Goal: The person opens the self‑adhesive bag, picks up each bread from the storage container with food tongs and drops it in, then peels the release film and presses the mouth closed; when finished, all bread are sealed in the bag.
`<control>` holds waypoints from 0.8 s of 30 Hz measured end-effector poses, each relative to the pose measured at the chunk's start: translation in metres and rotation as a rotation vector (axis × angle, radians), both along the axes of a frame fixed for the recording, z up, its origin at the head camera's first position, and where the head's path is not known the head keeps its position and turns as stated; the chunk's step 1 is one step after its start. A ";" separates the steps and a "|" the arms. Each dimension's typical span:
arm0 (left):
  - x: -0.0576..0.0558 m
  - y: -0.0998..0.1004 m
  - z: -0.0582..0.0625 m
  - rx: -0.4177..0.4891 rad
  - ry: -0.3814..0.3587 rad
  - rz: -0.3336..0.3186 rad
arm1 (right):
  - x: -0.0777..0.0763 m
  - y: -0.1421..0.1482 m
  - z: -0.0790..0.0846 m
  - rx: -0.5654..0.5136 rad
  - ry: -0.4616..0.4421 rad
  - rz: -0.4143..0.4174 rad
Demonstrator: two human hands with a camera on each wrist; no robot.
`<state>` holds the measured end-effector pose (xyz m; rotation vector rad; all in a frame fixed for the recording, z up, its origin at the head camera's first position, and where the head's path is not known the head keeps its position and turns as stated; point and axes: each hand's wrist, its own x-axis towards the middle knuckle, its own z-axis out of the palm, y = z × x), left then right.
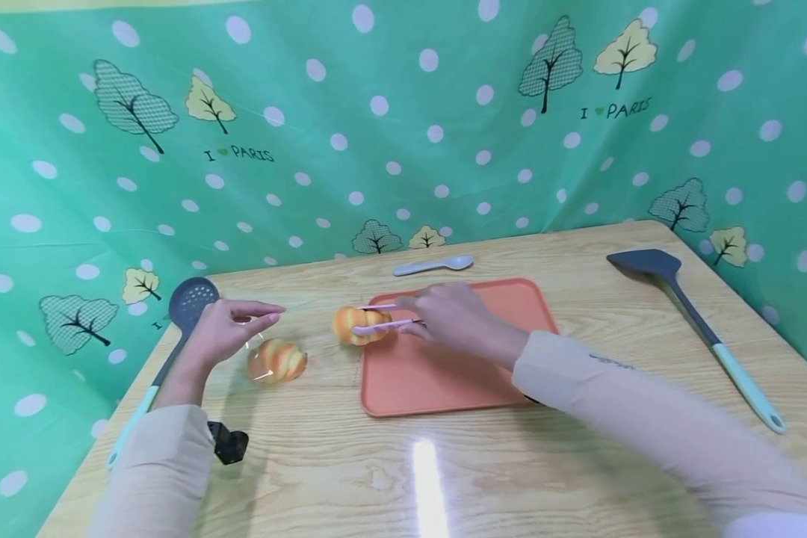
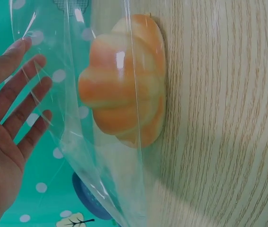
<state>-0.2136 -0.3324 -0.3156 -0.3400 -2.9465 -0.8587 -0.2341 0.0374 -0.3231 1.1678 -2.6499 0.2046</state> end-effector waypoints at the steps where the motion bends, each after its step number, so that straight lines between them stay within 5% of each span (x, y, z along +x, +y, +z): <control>1: 0.000 0.000 0.000 0.004 -0.002 0.002 | -0.001 -0.003 -0.001 0.000 -0.004 0.002; 13: 0.000 0.000 0.002 0.025 -0.001 0.008 | -0.005 -0.034 -0.012 -0.041 -0.023 0.045; 24: -0.001 -0.001 0.000 0.042 0.002 0.005 | -0.008 -0.058 -0.016 -0.029 -0.099 -0.007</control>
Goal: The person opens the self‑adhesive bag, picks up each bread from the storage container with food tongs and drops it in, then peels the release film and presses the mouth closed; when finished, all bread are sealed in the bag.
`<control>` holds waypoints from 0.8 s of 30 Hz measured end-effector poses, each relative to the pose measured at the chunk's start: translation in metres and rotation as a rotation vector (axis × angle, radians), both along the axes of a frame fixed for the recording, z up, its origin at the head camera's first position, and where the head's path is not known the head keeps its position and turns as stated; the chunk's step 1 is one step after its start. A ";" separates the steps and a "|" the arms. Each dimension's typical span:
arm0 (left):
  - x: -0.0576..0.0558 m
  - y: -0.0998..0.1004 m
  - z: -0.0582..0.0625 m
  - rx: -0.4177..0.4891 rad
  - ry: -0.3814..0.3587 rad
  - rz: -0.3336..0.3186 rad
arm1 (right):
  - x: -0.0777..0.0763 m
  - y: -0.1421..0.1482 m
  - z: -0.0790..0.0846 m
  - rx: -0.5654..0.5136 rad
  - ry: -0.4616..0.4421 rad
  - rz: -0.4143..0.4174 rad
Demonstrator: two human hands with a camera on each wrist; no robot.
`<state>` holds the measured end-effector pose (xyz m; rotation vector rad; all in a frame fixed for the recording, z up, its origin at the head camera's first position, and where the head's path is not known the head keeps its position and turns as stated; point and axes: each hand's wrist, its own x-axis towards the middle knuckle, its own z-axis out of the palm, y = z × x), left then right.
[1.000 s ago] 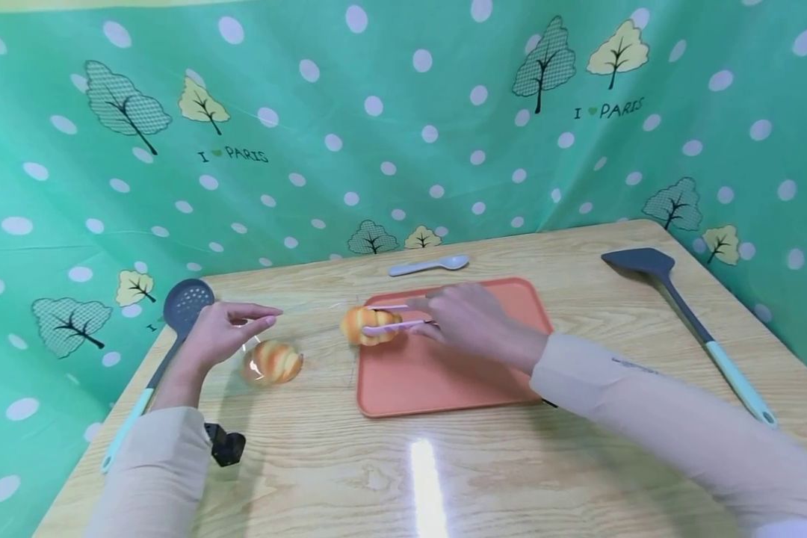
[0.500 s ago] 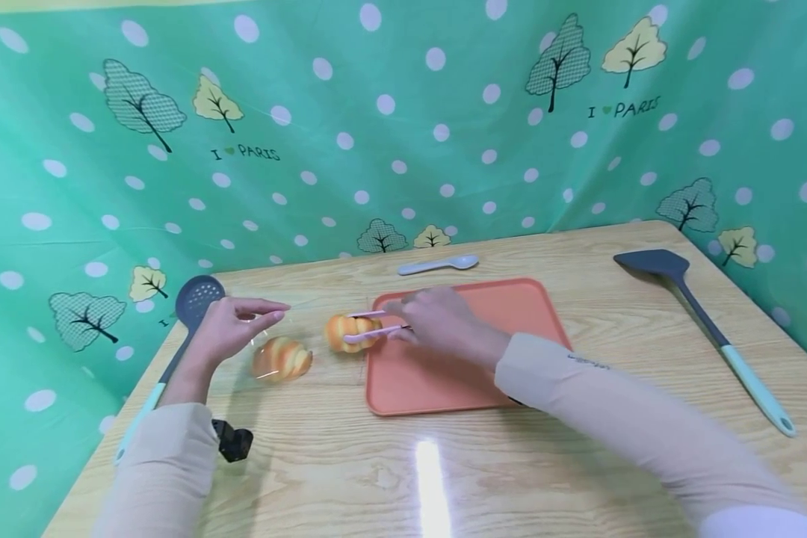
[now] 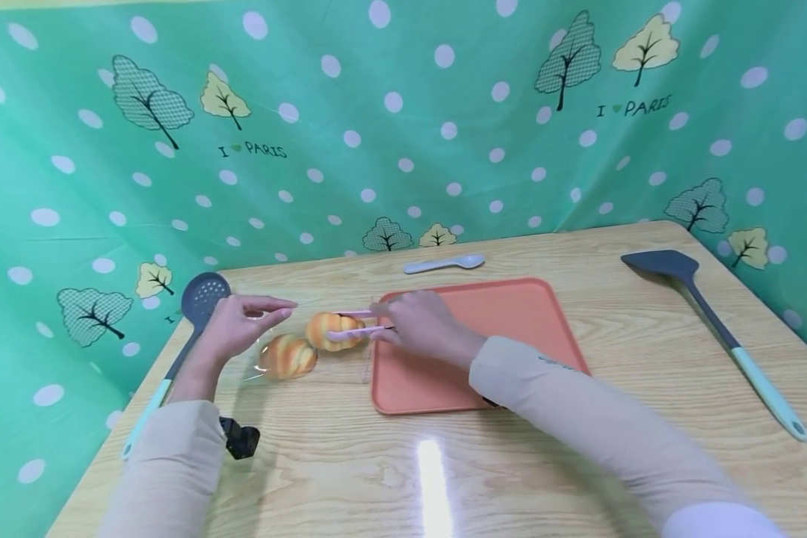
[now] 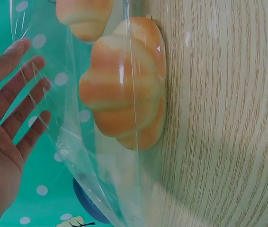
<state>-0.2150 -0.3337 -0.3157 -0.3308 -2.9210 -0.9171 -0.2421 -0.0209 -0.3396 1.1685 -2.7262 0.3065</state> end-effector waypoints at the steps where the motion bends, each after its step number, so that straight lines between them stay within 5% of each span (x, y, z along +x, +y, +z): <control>1: 0.000 0.000 0.000 0.000 0.001 -0.001 | 0.000 -0.002 -0.001 -0.005 -0.009 -0.007; 10: -0.001 -0.001 -0.001 0.011 0.026 0.007 | -0.005 -0.011 -0.003 -0.027 -0.091 -0.045; 24: -0.001 0.003 0.006 0.015 0.041 0.010 | -0.005 -0.008 -0.002 0.049 0.007 0.011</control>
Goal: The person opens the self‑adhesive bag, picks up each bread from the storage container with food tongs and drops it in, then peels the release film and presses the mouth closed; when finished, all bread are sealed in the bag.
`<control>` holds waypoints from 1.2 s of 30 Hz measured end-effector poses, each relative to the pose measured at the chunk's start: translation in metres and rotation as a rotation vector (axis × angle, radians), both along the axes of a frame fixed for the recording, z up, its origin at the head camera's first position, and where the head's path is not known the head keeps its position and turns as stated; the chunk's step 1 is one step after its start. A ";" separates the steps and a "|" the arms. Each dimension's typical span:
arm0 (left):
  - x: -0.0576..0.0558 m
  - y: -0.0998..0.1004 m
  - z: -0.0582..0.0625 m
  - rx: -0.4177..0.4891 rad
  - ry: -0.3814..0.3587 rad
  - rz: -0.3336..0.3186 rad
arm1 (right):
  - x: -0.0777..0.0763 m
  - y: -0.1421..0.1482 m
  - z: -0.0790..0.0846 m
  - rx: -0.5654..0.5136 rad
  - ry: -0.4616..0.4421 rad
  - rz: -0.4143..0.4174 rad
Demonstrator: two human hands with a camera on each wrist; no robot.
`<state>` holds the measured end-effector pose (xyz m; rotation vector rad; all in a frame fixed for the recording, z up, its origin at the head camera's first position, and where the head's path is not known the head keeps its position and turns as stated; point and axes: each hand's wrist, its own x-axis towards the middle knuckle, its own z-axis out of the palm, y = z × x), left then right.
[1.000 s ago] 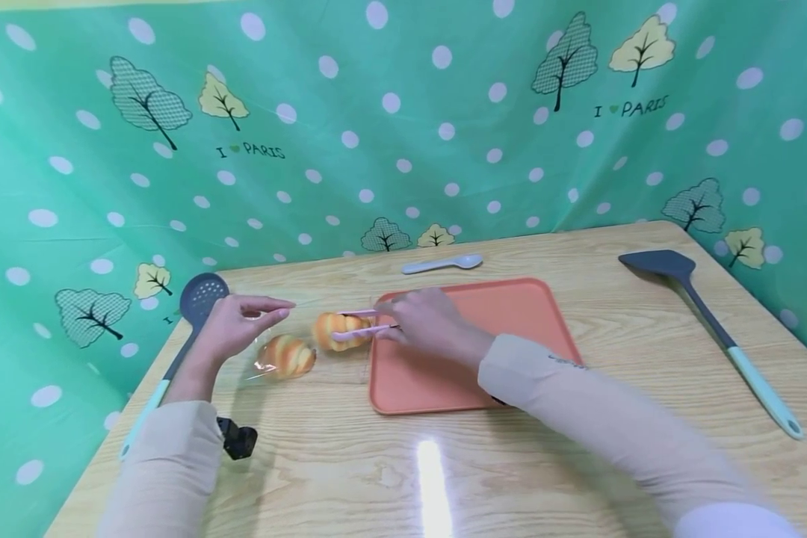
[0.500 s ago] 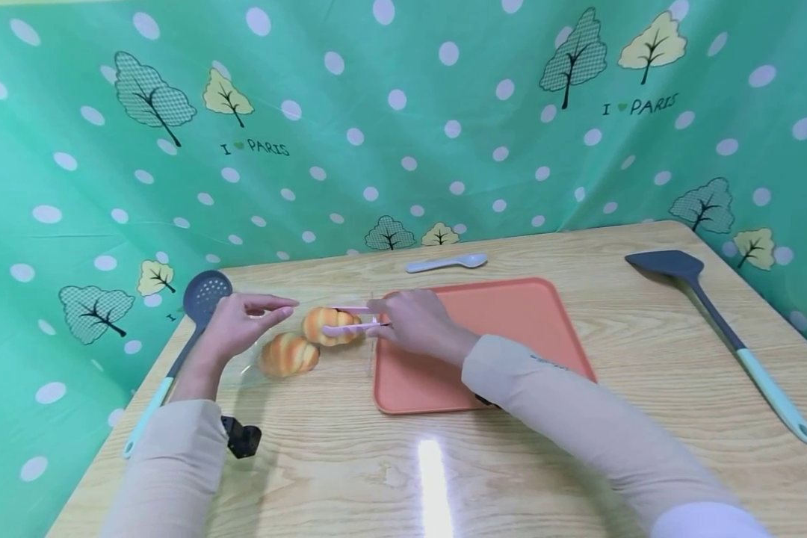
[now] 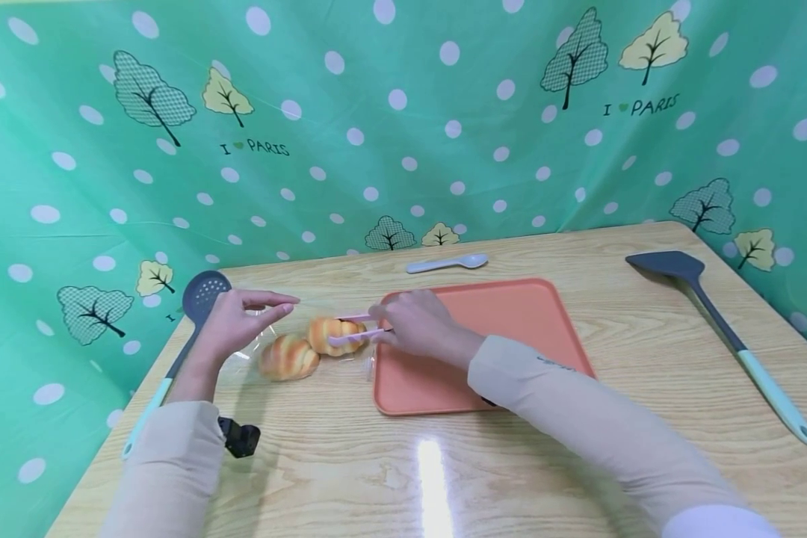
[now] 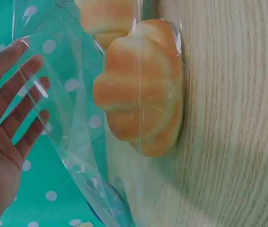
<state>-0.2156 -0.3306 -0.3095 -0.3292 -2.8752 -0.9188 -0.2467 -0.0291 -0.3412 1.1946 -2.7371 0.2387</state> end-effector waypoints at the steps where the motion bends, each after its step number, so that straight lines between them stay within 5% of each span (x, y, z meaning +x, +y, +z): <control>1: 0.001 0.000 0.001 -0.001 -0.001 -0.005 | 0.000 0.001 0.001 0.002 -0.006 0.005; 10: 0.006 0.003 0.001 -0.011 -0.031 -0.007 | 0.003 0.001 0.002 -0.023 -0.025 -0.014; 21: 0.005 0.005 -0.003 -0.003 0.019 -0.008 | 0.007 -0.016 0.001 -0.071 -0.034 -0.072; 36: 0.003 0.008 0.005 0.004 0.126 0.013 | 0.007 -0.025 0.006 0.056 0.126 -0.049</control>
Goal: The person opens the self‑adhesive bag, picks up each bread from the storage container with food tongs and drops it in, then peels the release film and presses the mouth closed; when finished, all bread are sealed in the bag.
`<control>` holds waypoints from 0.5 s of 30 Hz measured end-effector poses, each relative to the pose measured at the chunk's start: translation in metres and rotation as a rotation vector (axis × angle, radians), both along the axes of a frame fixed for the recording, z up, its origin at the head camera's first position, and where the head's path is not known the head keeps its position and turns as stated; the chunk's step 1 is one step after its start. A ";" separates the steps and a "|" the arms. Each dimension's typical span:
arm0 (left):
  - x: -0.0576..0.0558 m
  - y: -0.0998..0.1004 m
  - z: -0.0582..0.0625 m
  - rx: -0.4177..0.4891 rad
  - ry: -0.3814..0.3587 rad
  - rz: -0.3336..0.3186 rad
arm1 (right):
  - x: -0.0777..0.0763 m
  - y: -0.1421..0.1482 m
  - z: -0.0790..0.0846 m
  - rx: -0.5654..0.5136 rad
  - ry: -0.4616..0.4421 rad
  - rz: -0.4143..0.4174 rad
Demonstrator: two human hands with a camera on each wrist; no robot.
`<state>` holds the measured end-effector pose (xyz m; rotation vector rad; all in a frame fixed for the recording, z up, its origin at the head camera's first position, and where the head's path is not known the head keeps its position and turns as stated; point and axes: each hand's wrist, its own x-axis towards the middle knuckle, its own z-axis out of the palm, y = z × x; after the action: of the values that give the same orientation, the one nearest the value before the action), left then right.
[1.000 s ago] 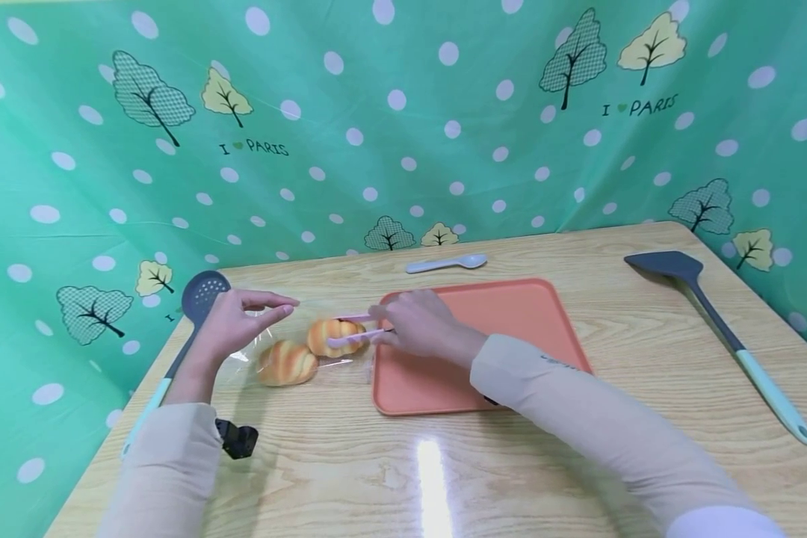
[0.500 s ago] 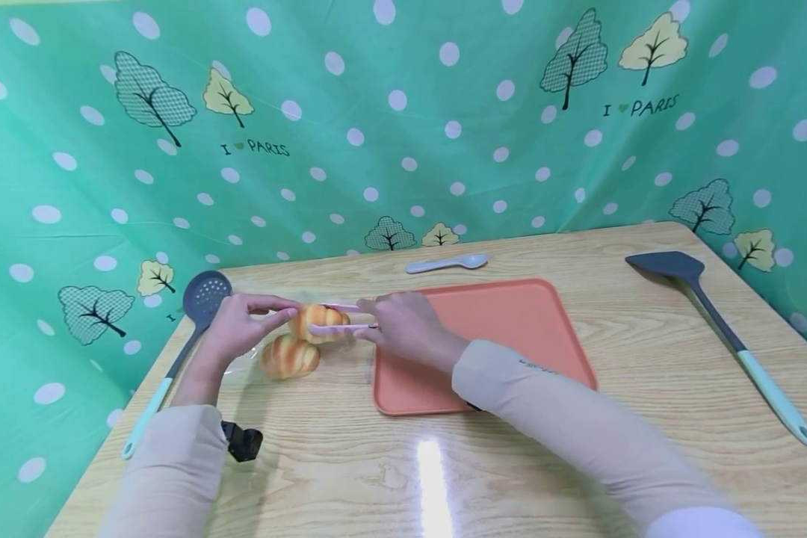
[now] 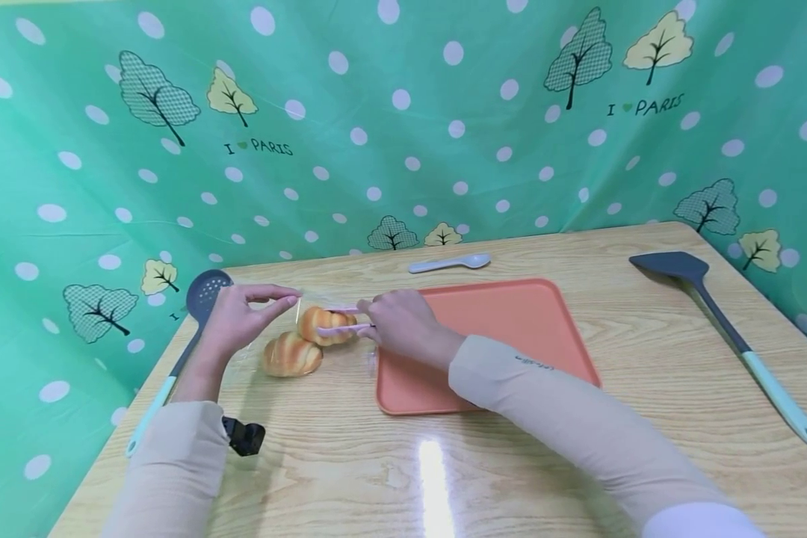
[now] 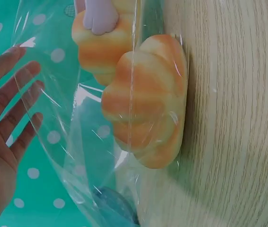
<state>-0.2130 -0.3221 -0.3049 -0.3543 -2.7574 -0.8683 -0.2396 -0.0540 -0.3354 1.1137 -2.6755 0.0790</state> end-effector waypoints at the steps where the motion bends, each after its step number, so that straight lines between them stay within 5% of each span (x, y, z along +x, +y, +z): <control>1: 0.000 0.000 0.000 0.000 -0.006 -0.006 | 0.000 0.001 0.001 -0.001 -0.011 -0.001; 7: 0.001 0.000 -0.005 0.005 -0.064 -0.024 | 0.002 0.002 0.002 -0.088 -0.087 -0.017; 15: -0.002 0.002 -0.011 -0.005 -0.036 -0.030 | -0.002 -0.009 -0.005 -0.105 -0.046 -0.042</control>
<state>-0.2147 -0.3199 -0.3157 -0.3856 -2.7943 -0.8838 -0.2413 -0.0629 -0.3407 1.0351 -2.6986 0.2377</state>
